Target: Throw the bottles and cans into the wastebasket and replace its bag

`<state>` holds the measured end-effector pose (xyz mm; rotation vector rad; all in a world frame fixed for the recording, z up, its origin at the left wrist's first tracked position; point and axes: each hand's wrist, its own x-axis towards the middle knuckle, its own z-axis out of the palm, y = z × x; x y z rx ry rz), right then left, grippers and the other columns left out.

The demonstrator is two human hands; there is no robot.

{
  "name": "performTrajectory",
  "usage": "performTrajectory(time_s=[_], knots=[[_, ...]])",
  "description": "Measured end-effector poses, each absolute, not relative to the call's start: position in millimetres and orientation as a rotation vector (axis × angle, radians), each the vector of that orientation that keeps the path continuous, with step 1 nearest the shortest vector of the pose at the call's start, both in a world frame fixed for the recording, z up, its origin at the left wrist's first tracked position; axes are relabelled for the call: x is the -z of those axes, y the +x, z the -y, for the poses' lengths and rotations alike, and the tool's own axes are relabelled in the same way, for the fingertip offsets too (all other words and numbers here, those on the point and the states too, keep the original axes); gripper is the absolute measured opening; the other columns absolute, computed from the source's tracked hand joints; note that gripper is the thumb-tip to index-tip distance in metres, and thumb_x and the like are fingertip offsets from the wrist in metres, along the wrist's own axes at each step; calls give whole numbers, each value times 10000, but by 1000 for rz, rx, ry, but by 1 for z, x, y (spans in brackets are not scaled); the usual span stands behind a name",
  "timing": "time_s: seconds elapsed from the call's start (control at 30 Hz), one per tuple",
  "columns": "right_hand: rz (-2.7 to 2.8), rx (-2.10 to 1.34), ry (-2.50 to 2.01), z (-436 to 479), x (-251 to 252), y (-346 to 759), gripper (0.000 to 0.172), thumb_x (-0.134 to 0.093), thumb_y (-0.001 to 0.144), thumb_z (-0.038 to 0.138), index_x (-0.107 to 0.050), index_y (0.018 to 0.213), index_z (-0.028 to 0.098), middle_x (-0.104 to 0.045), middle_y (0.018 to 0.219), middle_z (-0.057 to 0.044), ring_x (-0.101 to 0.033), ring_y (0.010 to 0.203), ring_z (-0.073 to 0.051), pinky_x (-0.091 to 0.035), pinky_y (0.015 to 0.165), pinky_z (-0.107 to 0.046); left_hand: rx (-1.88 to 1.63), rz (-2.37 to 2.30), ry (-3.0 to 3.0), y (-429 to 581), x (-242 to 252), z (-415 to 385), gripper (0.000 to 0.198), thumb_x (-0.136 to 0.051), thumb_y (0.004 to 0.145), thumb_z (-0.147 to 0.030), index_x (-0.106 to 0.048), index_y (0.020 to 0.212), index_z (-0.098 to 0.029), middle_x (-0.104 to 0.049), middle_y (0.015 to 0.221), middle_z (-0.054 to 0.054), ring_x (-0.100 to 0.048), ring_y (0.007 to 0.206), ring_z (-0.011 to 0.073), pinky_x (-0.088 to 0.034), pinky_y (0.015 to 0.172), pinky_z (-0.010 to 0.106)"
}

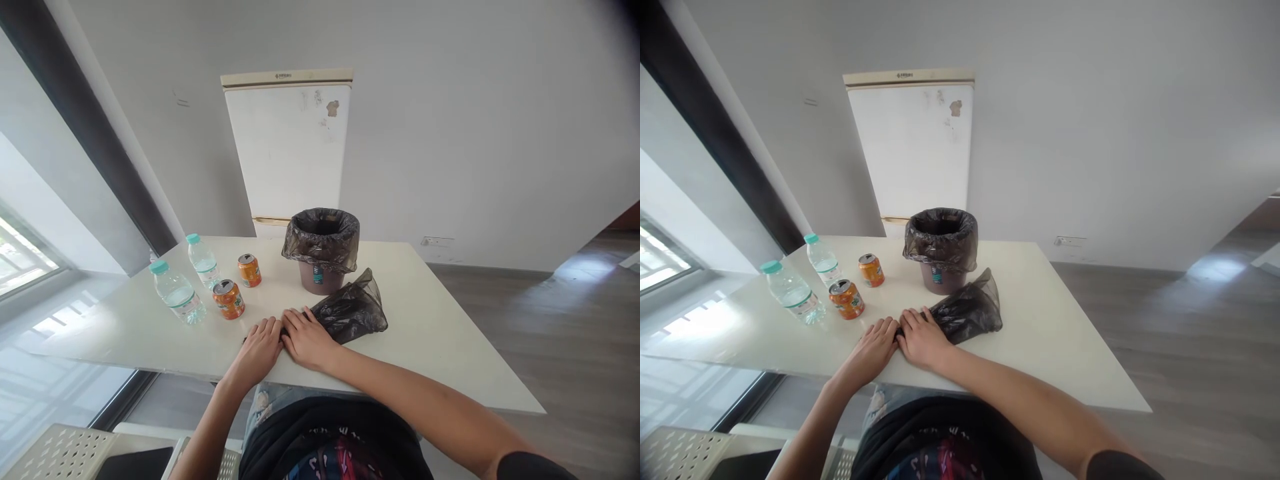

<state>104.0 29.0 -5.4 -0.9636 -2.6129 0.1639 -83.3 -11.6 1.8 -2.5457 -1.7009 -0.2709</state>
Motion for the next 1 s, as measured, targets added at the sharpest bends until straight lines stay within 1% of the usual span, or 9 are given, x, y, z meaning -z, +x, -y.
performTrajectory(time_s=[0.13, 0.23, 0.33, 0.47, 0.57, 0.73, 0.8, 0.9, 1.0], knots=[[2767, -142, -817, -42, 1, 123, 666, -440, 1091, 529, -483, 1557, 54, -493, 1606, -246, -432, 1515, -371, -252, 1299, -613, 219, 1730, -2602, -93, -5, 9, 160, -487, 1032, -185, -563, 1172, -194, -623, 1178, 104, -578, 1092, 299, -455, 951, 445], [2836, -218, -771, -53, -6, 143, 622, -408, 1105, 489, -464, 1587, 100, -498, 1615, -202, -425, 1524, -336, -207, 1319, -592, 227, 1750, -2621, -103, -7, 8, 103, -476, 1054, -219, -559, 1114, -209, -622, 1144, 89, -581, 1058, 284, -446, 926, 426], [2835, -312, -795, -59, -9, 164, 595, -340, 1121, 444, -402, 1640, 162, -445, 1670, -148, -377, 1560, -286, -175, 1337, -550, 236, 1757, -2634, -112, -9, 8, 112, -456, 1068, -237, -553, 1117, -211, -621, 1150, 87, -578, 1054, 279, -438, 928, 426], [2836, -333, -907, -63, -6, 193, 626, -275, 1123, 482, -353, 1672, 192, -386, 1710, -126, -332, 1586, -293, -176, 1337, -537, 267, 1783, -2689, -118, -11, 6, 138, -439, 1079, -270, -563, 1115, -220, -622, 1147, 82, -571, 1065, 279, -437, 943, 434], [2842, -296, -1007, -68, -6, 216, 686, -271, 1107, 565, -344, 1675, 187, -388, 1703, -142, -342, 1574, -326, -196, 1326, -550, 330, 1781, -2748, -119, -13, 5, 162, -439, 1078, -284, -579, 1132, -223, -623, 1144, 81, -570, 1070, 273, -439, 958, 434], [2800, -191, -1134, -76, -12, 255, 836, -367, 1027, 735, -391, 1635, 163, -470, 1602, -205, -440, 1453, -388, -339, 1235, -586, 417, 1756, -2805, -122, -13, 2, 223, -435, 1090, -329, -594, 1215, -236, -634, 1159, 77, -575, 1089, 269, -437, 984, 436], [2775, -150, -1158, -77, -13, 268, 808, -404, 1018, 729, -442, 1592, 163, -523, 1521, -210, -496, 1369, -387, -398, 1177, -581, 396, 1754, -2793, -125, -11, 0, 233, -426, 1096, -337, -595, 1225, -240, -637, 1168, 76, -578, 1094, 270, -434, 985, 432], [2745, -95, -1136, -78, -13, 284, 668, -453, 1028, 657, -544, 1478, 172, -582, 1397, -198, -544, 1253, -368, -454, 1100, -562, 379, 1757, -2760, -129, -8, -1, 246, -404, 1105, -341, -599, 1215, -237, -639, 1165, 77, -581, 1094, 268, -432, 981, 425], [2762, -71, -1087, -77, -13, 298, 586, -482, 1025, 633, -610, 1369, 176, -514, 1506, -208, -464, 1378, -398, -400, 1147, -593, 396, 1765, -2742, -132, -7, -3, 275, -384, 1111, -351, -609, 1223, -237, -638, 1165, 76, -580, 1090, 262, -434, 985, 423]])
